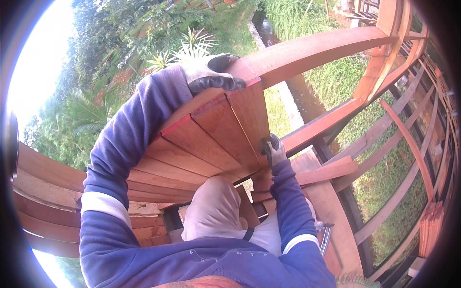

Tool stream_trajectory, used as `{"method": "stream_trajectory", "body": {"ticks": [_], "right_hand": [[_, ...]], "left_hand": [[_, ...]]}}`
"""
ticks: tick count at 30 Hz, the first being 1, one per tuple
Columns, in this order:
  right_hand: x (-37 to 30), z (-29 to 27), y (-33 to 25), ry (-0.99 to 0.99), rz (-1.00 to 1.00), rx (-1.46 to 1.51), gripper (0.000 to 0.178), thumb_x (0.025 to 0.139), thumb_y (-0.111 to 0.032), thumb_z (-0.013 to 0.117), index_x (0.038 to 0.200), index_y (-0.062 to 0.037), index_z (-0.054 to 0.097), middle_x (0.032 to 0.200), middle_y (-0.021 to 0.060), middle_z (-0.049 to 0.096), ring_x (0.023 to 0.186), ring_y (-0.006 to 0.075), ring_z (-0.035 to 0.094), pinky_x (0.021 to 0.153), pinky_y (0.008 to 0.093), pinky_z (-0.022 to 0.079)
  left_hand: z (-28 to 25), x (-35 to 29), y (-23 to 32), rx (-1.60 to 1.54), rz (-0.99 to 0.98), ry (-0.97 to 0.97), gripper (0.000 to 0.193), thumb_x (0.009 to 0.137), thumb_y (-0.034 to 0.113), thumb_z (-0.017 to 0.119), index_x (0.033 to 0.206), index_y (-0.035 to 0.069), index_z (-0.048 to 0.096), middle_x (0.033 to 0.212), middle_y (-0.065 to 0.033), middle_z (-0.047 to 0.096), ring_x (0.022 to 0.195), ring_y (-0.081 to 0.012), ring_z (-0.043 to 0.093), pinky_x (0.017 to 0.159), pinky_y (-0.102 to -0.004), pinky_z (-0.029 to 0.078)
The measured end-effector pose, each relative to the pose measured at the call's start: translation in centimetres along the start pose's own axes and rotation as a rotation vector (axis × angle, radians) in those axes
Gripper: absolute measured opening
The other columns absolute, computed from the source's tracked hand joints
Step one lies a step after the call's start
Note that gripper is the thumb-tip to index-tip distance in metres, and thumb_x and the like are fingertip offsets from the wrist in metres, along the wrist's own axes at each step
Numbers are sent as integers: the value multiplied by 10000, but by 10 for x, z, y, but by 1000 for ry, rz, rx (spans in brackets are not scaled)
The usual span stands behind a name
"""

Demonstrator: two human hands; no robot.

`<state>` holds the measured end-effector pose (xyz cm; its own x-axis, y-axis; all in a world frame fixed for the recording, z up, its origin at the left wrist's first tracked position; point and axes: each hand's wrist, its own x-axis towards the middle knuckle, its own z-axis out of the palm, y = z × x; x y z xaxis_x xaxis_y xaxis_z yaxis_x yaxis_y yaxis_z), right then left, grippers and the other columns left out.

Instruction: The person installs curved wooden planks onto a wooden structure using a pneumatic nail gun. They position each plank, drive nails to secure it, and occasionally use a level to check alignment. The person also moves around the structure and handles a cardboard box at the end.

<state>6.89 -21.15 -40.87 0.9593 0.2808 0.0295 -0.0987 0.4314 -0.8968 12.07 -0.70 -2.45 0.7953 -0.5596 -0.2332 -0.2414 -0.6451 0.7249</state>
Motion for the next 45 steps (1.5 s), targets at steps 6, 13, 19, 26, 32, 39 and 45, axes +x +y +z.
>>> {"method": "stream_trajectory", "body": {"ticks": [6,13,19,26,32,39,45], "right_hand": [[-9,3,-10,84,-35,19,276,954,-190,527,1154,-5,568,922,41,619,697,102,576,557,276,535],[-7,-2,2,115,-3,37,296,945,-124,528,1212,2,544,1005,65,642,797,110,609,592,275,532],[-6,-8,1,135,-11,-3,296,943,-64,506,1228,12,533,1036,82,644,835,129,627,610,285,542],[-2,-14,19,169,-100,-211,307,948,-68,499,1241,19,521,1029,90,642,823,131,630,606,284,543],[2,-17,28,154,-60,-219,294,948,-61,488,1229,17,526,1037,91,643,829,136,634,594,282,538],[-8,-3,2,176,2,-23,285,951,-62,478,1221,13,532,1023,81,641,809,127,629,593,283,536],[-5,-7,12,132,-16,-17,302,946,-60,485,1240,4,517,1033,73,633,779,120,608,595,284,530]], "left_hand": [[22,-1,19,-162,78,83,626,750,259,799,1238,-17,521,1110,-80,636,1090,-190,574,932,-295,434],[17,-8,21,-55,240,-14,766,857,384,674,1395,-33,324,1253,-132,549,1102,-158,551,976,-285,424],[17,-7,41,-142,-44,-106,598,1005,298,388,1455,-14,148,1422,-230,370,1281,-278,446,1033,-400,428],[22,-14,47,-245,-42,-48,589,979,336,458,1435,19,259,1361,-179,453,1226,-232,493,1035,-364,401],[27,-11,38,-150,-63,131,645,870,401,635,1345,9,441,1198,-80,560,1083,-148,525,938,-285,411],[25,-10,35,127,189,94,539,940,350,506,1317,-31,453,1252,-116,552,1135,-214,521,990,-321,386],[13,3,16,816,629,173,462,966,226,449,1346,-34,414,1234,-180,565,1149,-235,534,987,-326,409]]}}
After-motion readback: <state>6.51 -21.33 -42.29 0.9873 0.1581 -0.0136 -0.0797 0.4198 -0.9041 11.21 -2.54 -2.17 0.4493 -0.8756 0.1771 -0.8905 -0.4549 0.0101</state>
